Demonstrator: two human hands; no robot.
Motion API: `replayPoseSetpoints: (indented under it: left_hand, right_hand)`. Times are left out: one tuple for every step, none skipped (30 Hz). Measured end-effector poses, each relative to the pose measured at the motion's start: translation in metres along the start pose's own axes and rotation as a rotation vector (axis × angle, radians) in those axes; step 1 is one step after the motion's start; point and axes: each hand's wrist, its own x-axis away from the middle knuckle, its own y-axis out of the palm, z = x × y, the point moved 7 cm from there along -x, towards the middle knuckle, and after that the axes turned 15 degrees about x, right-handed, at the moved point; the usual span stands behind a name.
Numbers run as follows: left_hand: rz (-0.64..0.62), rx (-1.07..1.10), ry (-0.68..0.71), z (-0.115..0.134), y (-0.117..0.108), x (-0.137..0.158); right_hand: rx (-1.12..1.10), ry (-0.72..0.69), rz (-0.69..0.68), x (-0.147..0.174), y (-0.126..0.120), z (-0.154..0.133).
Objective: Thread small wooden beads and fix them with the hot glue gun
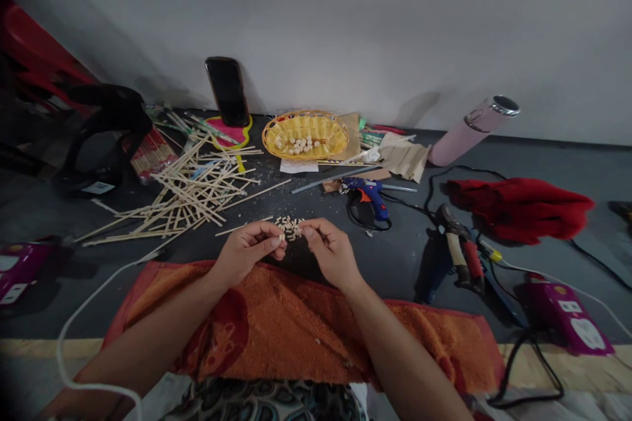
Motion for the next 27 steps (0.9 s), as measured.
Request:
replayPoseSetpoints:
  left_hand:
    - [0.013, 0.012, 0.006, 0.001, -0.001, 0.0]
    - [0.022, 0.023, 0.013, 0.002, -0.002, -0.001]
    - [0.031, 0.033, 0.021, 0.003, -0.003, -0.001]
    - [0.038, 0.043, 0.027, 0.004, -0.004, -0.002]
    - [0.044, 0.053, 0.03, 0.004, -0.005, -0.002]
    - [0.046, 0.06, 0.029, 0.004, -0.005, -0.002]
    - [0.047, 0.064, 0.028, 0.003, -0.005, -0.002]
    - [0.047, 0.068, 0.026, 0.003, -0.005, -0.002]
    - [0.046, 0.069, 0.025, 0.003, -0.005, -0.002]
    - [0.043, 0.069, 0.024, 0.003, -0.005, -0.002]
    - [0.04, 0.069, 0.024, 0.003, -0.004, -0.002]
    - [0.038, 0.069, 0.024, 0.003, -0.004, -0.002]
    - [0.036, 0.068, 0.023, 0.003, -0.004, -0.002]
    - [0.035, 0.067, 0.02, 0.003, -0.004, -0.002]
    - [0.034, 0.065, 0.018, 0.003, -0.004, -0.002]
    - [0.034, 0.062, 0.017, 0.003, -0.004, -0.002]
    - [0.033, 0.06, 0.017, 0.003, -0.004, -0.002]
    - [0.032, 0.058, 0.018, 0.003, -0.004, -0.002]
    - [0.03, 0.058, 0.019, 0.003, -0.004, -0.002]
    - [0.03, 0.059, 0.019, 0.003, -0.004, -0.002]
    - [0.033, 0.06, 0.019, 0.002, -0.004, -0.002]
    - [0.038, 0.061, 0.019, 0.002, -0.004, -0.002]
    - [0.043, 0.061, 0.017, 0.002, -0.004, -0.002]
    - [0.046, 0.061, 0.016, 0.002, -0.004, -0.002]
    - [0.048, 0.062, 0.017, 0.001, -0.004, -0.003]
    - [0.048, 0.064, 0.016, 0.001, -0.004, -0.003]
    - [0.046, 0.067, 0.016, 0.001, -0.004, -0.003]
  right_hand:
    - [0.046, -0.002, 0.04, -0.002, -0.008, 0.003]
    - [0.109, -0.02, 0.074, -0.005, -0.015, 0.006]
    - [0.188, -0.052, 0.094, -0.007, -0.021, 0.007]
    - [0.279, -0.092, 0.096, -0.009, -0.024, 0.008]
    - [0.376, -0.135, 0.077, -0.01, -0.024, 0.009]
    - [0.47, -0.173, 0.047, -0.011, -0.022, 0.01]
    - [0.552, -0.2, 0.017, -0.012, -0.019, 0.012]
    - [0.62, -0.217, -0.012, -0.012, -0.015, 0.014]
    - [0.671, -0.226, -0.035, -0.012, -0.012, 0.016]
    - [0.703, -0.232, -0.054, -0.011, -0.009, 0.018]
    - [0.72, -0.237, -0.068, -0.011, -0.007, 0.018]
    - [0.728, -0.245, -0.076, -0.01, -0.005, 0.018]
    - [0.732, -0.256, -0.079, -0.009, -0.003, 0.016]
    - [0.734, -0.267, -0.077, -0.009, -0.002, 0.015]
    - [0.737, -0.277, -0.072, -0.008, -0.002, 0.013]
    - [0.744, -0.284, -0.066, -0.008, -0.001, 0.012]
    - [0.754, -0.288, -0.06, -0.008, -0.001, 0.011]
    - [0.765, -0.29, -0.058, -0.007, 0.0, 0.011]
    - [0.777, -0.29, -0.056, -0.007, 0.001, 0.011]
    - [0.786, -0.286, -0.051, -0.007, 0.002, 0.011]
    - [0.791, -0.279, -0.039, -0.007, 0.002, 0.012]
    - [0.794, -0.271, -0.021, -0.008, 0.002, 0.013]
    - [0.798, -0.263, 0.001, -0.009, 0.002, 0.013]
    - [0.805, -0.255, 0.021, -0.01, 0.002, 0.014]
    - [0.815, -0.249, 0.037, -0.011, 0.002, 0.014]
    - [0.828, -0.246, 0.044, -0.012, 0.003, 0.014]
    - [0.839, -0.245, 0.046, -0.014, 0.003, 0.014]
